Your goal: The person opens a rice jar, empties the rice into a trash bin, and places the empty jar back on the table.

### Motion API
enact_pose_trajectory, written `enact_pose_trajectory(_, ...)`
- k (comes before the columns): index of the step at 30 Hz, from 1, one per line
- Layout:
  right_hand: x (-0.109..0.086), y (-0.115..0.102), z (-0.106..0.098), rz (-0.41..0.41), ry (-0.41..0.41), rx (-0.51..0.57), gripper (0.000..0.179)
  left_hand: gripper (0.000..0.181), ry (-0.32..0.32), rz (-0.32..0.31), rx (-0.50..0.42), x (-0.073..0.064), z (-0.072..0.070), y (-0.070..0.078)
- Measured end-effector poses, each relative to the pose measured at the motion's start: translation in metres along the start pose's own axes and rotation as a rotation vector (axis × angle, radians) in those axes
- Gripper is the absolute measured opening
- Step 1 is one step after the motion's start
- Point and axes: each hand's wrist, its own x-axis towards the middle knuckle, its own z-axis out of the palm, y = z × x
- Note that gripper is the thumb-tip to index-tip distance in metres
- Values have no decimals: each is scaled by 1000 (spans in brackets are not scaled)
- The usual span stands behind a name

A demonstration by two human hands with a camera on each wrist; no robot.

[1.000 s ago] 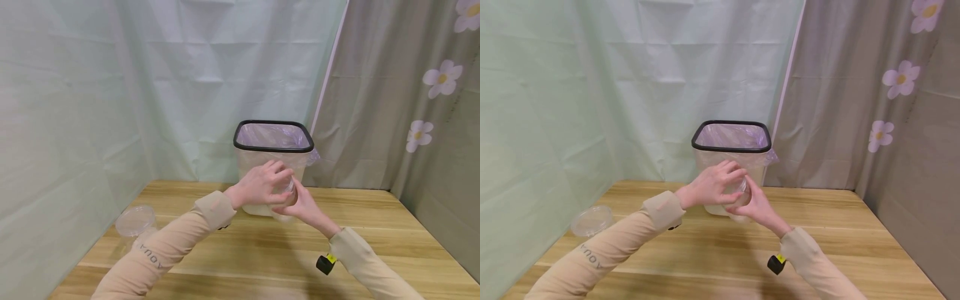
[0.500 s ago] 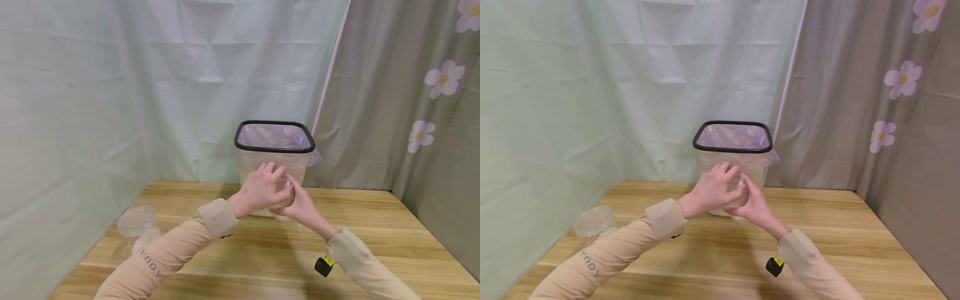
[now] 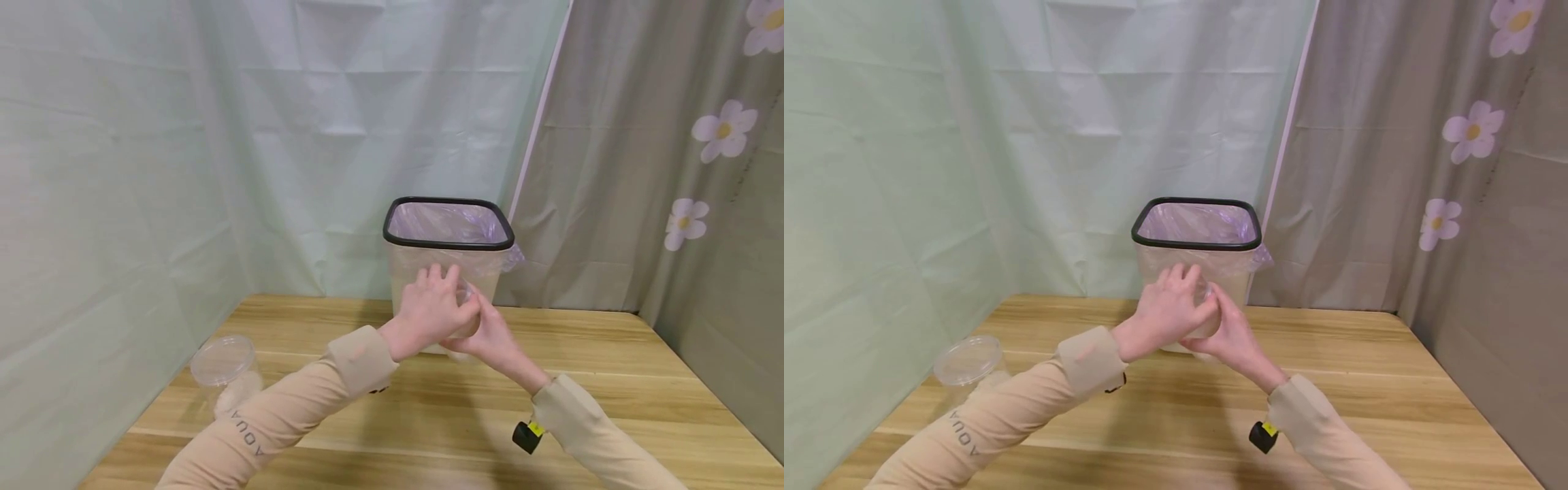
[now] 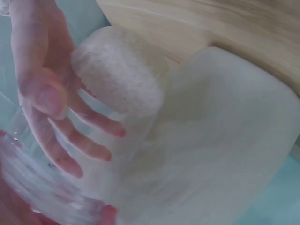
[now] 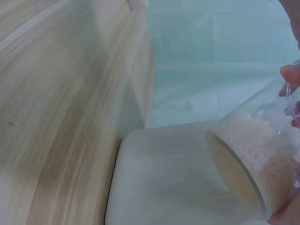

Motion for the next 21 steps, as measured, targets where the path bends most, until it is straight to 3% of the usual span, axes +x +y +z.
enact_pose_trajectory(4, 0, 2, 1, -19, 13, -7, 89, 35, -29, -49, 16, 3, -2, 4)
enact_pose_trajectory(11, 0, -1, 2, 6, 7, -30, 89, 51, -204, -118, 63, 10, -10, 5)
enact_pose_trajectory(17, -1, 0, -2, 55, -17, -36, 92, 81, -253, -92, 53, 12, -15, -3)
enact_pose_trajectory(19, -2, 0, -4, 76, -47, -3, 90, 83, -233, -58, 55, 12, -17, -6)
enact_pose_trajectory(21, -2, -2, -7, 104, -83, 37, 87, 79, -182, 15, 63, 13, -18, -10)
